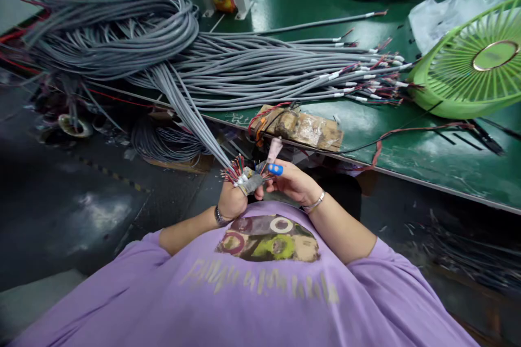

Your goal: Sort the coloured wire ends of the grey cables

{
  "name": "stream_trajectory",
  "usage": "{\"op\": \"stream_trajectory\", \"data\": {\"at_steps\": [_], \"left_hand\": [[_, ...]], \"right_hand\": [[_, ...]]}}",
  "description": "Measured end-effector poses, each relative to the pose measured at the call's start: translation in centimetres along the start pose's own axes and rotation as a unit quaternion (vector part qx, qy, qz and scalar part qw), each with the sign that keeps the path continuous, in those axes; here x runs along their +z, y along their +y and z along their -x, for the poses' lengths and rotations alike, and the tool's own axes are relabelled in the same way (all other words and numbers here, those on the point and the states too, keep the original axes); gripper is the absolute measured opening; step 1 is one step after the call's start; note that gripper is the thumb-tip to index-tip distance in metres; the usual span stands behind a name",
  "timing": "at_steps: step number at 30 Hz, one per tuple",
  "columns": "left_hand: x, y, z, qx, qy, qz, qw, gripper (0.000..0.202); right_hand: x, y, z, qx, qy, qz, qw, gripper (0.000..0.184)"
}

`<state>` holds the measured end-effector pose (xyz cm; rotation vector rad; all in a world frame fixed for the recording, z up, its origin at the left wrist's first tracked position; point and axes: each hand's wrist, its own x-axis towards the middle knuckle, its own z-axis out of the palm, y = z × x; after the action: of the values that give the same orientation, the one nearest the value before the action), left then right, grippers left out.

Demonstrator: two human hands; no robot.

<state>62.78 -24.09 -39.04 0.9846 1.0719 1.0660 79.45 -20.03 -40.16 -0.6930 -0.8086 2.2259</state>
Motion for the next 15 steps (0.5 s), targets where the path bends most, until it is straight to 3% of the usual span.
{"op": "stream_trajectory", "data": {"at_steps": [8,15], "left_hand": [[-0.2,0.0,0.2,-0.015,-0.006,-0.047,0.999,0.038],[-0.2,-0.2,0.1,0.016,0.022,-0.012,1.0,0.041]], "right_hand": [[0.4,0.1,-0.1,0.003,0.024,0.011,1.0,0.028],[0.0,0.6,0.1,-0.008,0.053,-0.022,0.998,0.026]]}}
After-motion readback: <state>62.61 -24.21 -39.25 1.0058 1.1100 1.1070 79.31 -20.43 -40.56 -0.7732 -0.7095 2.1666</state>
